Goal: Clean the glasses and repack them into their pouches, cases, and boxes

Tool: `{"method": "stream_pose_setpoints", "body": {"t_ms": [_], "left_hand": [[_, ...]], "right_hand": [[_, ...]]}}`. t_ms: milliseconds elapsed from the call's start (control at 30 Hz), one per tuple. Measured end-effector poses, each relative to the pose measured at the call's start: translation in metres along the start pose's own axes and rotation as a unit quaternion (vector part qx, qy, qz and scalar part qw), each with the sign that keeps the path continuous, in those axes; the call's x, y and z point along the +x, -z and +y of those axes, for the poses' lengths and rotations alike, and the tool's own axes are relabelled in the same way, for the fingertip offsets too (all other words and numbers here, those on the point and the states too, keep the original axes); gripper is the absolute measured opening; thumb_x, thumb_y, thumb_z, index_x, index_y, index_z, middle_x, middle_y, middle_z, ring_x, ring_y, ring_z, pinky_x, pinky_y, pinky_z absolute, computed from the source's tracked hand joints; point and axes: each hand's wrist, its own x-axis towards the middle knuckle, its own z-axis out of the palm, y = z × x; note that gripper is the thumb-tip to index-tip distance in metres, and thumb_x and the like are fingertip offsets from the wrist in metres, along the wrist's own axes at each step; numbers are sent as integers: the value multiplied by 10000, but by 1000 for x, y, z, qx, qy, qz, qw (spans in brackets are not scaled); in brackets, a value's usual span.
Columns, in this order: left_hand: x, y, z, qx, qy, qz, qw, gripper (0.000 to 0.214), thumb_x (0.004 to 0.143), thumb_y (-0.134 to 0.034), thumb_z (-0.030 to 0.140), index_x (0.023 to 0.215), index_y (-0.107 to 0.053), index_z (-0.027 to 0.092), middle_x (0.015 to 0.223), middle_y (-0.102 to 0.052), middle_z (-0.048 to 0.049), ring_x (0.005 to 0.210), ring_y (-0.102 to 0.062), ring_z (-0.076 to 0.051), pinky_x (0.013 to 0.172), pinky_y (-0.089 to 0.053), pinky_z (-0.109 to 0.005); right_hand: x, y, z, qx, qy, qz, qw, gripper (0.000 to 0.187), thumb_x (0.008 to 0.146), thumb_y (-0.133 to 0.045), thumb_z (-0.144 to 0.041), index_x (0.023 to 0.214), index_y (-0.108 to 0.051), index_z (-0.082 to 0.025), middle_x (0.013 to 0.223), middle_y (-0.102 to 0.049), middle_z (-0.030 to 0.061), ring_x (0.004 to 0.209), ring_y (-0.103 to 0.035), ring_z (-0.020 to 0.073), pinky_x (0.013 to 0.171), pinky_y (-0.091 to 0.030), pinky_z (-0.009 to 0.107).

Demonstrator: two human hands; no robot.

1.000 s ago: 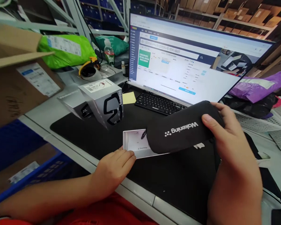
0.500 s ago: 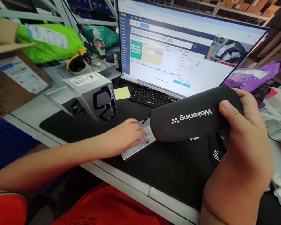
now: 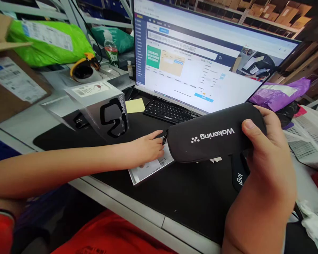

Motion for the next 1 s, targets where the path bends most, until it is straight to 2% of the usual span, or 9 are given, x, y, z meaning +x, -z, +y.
{"method": "stream_pose_setpoints", "body": {"t_ms": [100,233,467,600,733,800,900,967,1000], "left_hand": [[0,4,-17,-6,-14,-30,999,160,684,-733,86,651,-634,208,750,-696,-12,919,-629,-226,1193,-199,-489],[-2,10,-31,-29,-25,-33,999,172,710,-784,168,629,-637,204,777,-711,8,834,-623,-165,1124,-302,-373],[1,20,-10,5,-1,62,998,260,877,-570,72,665,-642,205,796,-698,-39,879,-613,-203,1150,-333,-436],[0,4,1,-91,27,103,990,283,784,-561,-28,722,-668,227,856,-716,-51,1024,-618,-235,1222,-256,-466],[-22,15,-7,-162,41,55,984,316,654,-733,59,887,-709,271,1050,-729,-41,1089,-630,-275,1213,-269,-527],[-42,33,-10,-190,97,53,976,323,715,-739,143,1003,-717,289,1125,-723,-38,1134,-626,-285,1214,-246,-563],[-79,49,6,-214,244,149,934,361,888,-641,358,1245,-658,309,1411,-593,-56,1336,-512,-319,1190,-314,-574],[-99,40,33,-239,330,164,898,765,830,-708,521,1507,-388,365,1626,-322,-64,1458,-370,-351,1180,-359,-571],[-105,30,49,-238,355,181,886,1054,714,-784,616,1572,-229,357,1661,-217,-103,1478,-325,-390,1172,-361,-604]], "right_hand": [[4,-5,6,21,-5,-11,1000,423,704,-814,-372,1102,-707,-280,924,-624,-4,718,-572,142,593,-445,253],[8,-8,11,25,-22,-25,999,445,669,-843,-374,1081,-709,-272,930,-640,0,768,-578,139,634,-450,235],[9,-8,11,19,-32,-7,999,416,694,-834,-386,1083,-717,-300,931,-637,5,688,-557,128,572,-427,247],[13,-7,16,10,-26,-16,999,417,696,-833,-388,1086,-711,-306,986,-646,19,753,-592,160,640,-476,296],[16,-6,23,-12,-24,-46,999,426,745,-807,-419,1139,-684,-311,1049,-662,37,901,-640,219,750,-521,362],[16,-8,27,-26,-29,-60,997,427,777,-785,-445,1169,-662,-329,1072,-666,33,926,-649,229,768,-538,369],[12,-21,33,-44,-37,-94,994,466,794,-768,-486,1211,-621,-339,1087,-674,33,916,-660,238,759,-558,373],[6,-37,39,-58,-37,-136,988,473,799,-758,-509,1201,-604,-313,1086,-683,45,920,-668,244,767,-563,377],[2,-47,42,-68,-33,-165,983,468,802,-751,-524,1183,-600,-298,1085,-688,49,929,-671,247,781,-564,380]]}}
